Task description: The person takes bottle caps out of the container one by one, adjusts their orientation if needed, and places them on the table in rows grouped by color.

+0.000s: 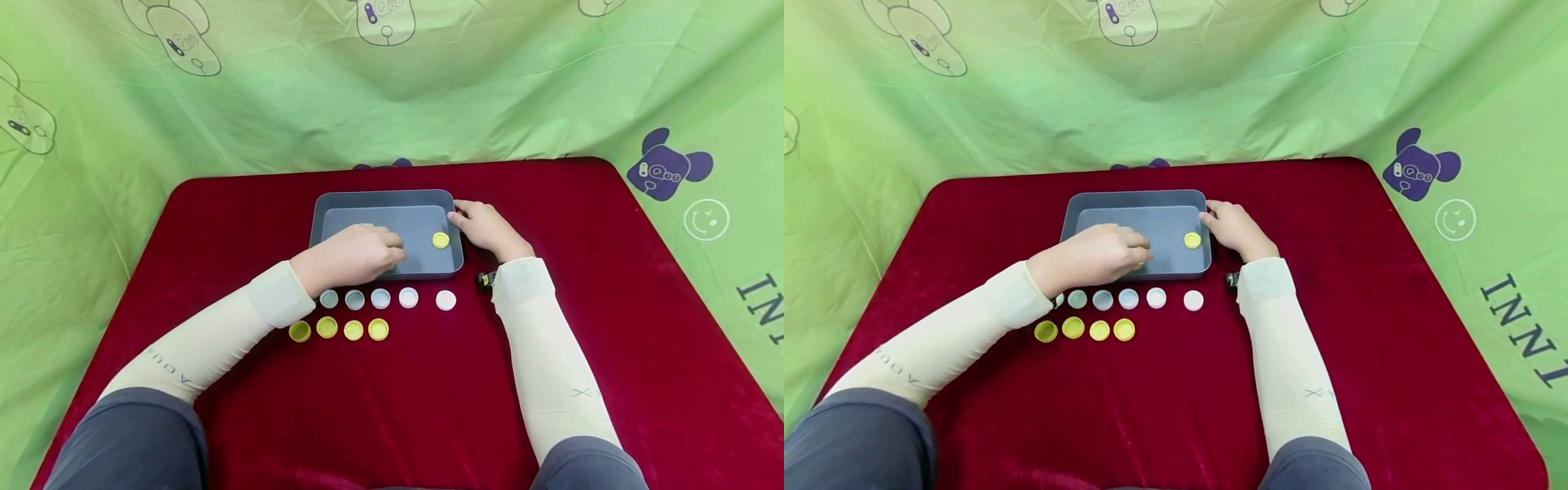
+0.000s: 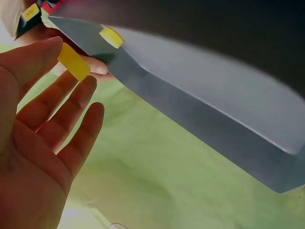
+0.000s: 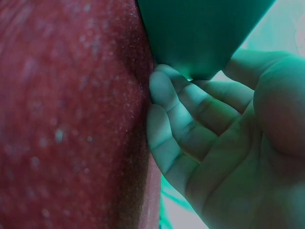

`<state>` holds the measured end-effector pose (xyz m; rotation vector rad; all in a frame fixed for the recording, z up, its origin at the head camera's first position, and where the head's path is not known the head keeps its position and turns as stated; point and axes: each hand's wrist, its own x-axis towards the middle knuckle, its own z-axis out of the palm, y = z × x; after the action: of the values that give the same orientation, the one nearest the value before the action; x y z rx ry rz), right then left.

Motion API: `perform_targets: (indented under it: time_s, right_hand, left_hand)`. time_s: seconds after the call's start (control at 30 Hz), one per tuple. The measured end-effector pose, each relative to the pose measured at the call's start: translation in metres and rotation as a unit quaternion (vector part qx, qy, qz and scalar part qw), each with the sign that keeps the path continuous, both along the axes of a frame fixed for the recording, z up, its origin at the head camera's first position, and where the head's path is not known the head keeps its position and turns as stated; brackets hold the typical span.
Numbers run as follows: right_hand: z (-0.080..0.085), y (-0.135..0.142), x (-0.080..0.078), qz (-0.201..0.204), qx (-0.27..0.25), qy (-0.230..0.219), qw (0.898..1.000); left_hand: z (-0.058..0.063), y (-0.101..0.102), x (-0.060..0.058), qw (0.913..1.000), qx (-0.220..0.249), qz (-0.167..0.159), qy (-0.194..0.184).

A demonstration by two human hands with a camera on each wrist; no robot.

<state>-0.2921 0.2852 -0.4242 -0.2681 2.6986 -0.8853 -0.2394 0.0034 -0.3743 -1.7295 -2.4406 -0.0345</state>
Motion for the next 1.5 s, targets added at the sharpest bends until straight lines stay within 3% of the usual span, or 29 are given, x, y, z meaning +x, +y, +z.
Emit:
perform_targets:
  time_s: [0.23,0.47,1.03,1.3,1.5]
  right_hand:
    - [0.0,0.0,0.001,-0.002,-0.001,-0.001,1.0]
    - [-0.001,-0.001,0.0,-0.001,0.0,-0.008,1.0]
    - [0.0,0.0,0.0,-0.001,-0.001,-0.003,1.0]
    - [0.001,0.0,0.001,-0.001,0.0,-0.004,1.0]
    - [0.001,-0.001,0.0,0.0,0.002,-0.007,1.0]
  left_hand:
    - [-0.002,0.002,0.014,0.9996,0.017,-0.014,0.018]
    - [-0.003,0.0,0.027,0.9996,0.005,-0.026,-0.004]
    - [-0.01,-0.002,0.042,0.9989,0.031,-0.033,-0.015]
    - [-0.017,0.0,0.05,0.9985,0.032,-0.042,-0.011]
    - [-0.015,0.003,0.057,0.9981,0.021,-0.056,-0.011]
